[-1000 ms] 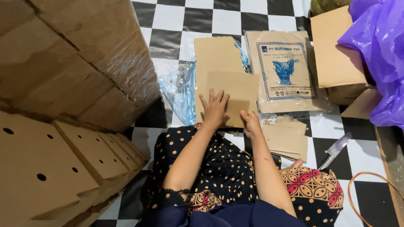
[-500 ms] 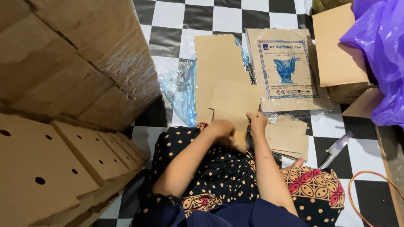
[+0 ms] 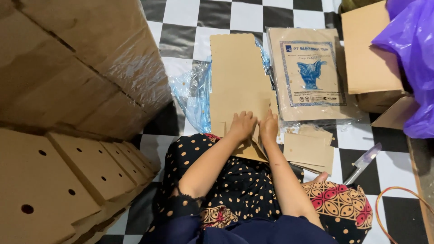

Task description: The person sits on a checkered floor and assembles a small cardboard box by folding and interlocking its flaps. The person handles flat cardboard pieces, folds them into shape, and secures the tabs to form a finished box.

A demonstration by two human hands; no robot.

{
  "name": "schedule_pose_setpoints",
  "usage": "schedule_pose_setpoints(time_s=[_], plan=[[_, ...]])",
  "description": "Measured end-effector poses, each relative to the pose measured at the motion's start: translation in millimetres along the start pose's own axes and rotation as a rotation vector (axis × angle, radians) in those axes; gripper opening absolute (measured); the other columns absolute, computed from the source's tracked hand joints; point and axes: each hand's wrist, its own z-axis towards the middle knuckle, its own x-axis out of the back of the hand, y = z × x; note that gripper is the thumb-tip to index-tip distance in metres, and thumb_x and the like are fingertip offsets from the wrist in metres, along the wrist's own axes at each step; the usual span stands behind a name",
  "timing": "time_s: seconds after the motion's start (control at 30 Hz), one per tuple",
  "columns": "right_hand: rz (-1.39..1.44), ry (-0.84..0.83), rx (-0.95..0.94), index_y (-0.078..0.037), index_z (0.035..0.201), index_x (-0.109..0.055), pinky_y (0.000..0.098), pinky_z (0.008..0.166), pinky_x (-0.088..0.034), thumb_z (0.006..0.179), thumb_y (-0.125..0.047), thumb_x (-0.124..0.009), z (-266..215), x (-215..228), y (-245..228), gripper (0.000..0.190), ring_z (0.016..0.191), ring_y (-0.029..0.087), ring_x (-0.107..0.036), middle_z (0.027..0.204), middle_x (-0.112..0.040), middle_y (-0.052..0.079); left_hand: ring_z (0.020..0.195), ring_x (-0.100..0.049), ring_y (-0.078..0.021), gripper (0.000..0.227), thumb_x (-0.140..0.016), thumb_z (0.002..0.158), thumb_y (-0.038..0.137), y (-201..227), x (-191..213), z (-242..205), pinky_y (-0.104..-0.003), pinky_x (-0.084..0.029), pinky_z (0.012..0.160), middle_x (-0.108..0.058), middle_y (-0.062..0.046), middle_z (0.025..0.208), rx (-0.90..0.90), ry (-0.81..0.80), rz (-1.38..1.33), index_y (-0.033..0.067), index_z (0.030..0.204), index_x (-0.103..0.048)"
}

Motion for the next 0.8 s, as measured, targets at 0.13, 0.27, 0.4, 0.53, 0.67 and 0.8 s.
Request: schedule_pose_setpoints(time_s=[0.13,0.27,0.4,0.53,0.67,0.8], plan=[[0.015,0.030,0.009,0.003,0.150,-0.048,0.0499,0.107,-0.047,0.081,-0.011,-0.082,16,-27,33,0.078,0.122,0.045,-0.057,0.121,-0.057,0.025,0.114,-0.053,-0.0283,0.026,-0.039,0.106,0.026,5,14,14,-0.054,-0.047,0.090,-0.058,-0.004,0.121,0.011,0.021,0.148,0.0274,0.114,-0.064],[0.036,0.046,-0.005,-0.005,0.150,-0.052,0.0424,0.103,-0.050,0.079,-0.020,-0.085,18,-27,50,0.080,0.118,0.038,-0.060,0.121,-0.056,0.016,0.112,-0.053,-0.0264,0.042,-0.067,0.094,0.044,8,7,44,-0.047,-0.047,0.086,-0.056,-0.002,0.123,0.080,-0.079,0.237,0.0313,0.132,-0.056],[0.105,-0.009,-0.060,-0.013,0.152,-0.053,0.0420,0.101,-0.051,0.083,-0.021,-0.082,4,-15,23,0.075,0.117,0.034,-0.062,0.121,-0.057,0.011,0.105,-0.058,-0.0318,0.065,-0.083,0.082,0.041,-3,-1,68,-0.048,-0.045,0.083,-0.055,-0.007,0.119,0.130,-0.112,0.181,0.0329,0.139,-0.053],[0.114,-0.065,-0.039,-0.016,0.150,-0.055,0.0403,0.100,-0.051,0.091,-0.011,-0.071,20,-30,34,0.062,0.117,0.031,-0.063,0.122,-0.056,0.008,0.109,-0.059,-0.0318,0.081,-0.086,0.077,0.046,-18,-23,89,-0.048,-0.046,0.088,-0.056,-0.007,0.127,0.153,-0.146,0.138,0.0379,0.148,-0.049],[-0.076,-0.286,0.139,-0.015,0.155,-0.047,0.0428,0.101,-0.054,0.085,-0.024,-0.071,26,-28,44,0.074,0.119,0.039,-0.062,0.126,-0.051,0.013,0.111,-0.062,-0.0363,0.071,-0.082,0.084,0.029,-24,-18,85,-0.047,-0.051,0.091,-0.060,-0.014,0.125,0.162,-0.091,0.007,0.0209,0.146,-0.047],[-0.216,-0.513,0.169,-0.025,0.155,-0.048,0.0435,0.102,-0.053,0.095,-0.022,-0.061,31,11,24,0.061,0.122,0.038,-0.062,0.127,-0.055,0.012,0.114,-0.062,-0.0388,0.076,-0.077,0.091,0.029,-20,25,56,-0.048,-0.051,0.094,-0.058,-0.013,0.125,0.064,-0.161,0.002,0.0304,0.155,-0.035]])
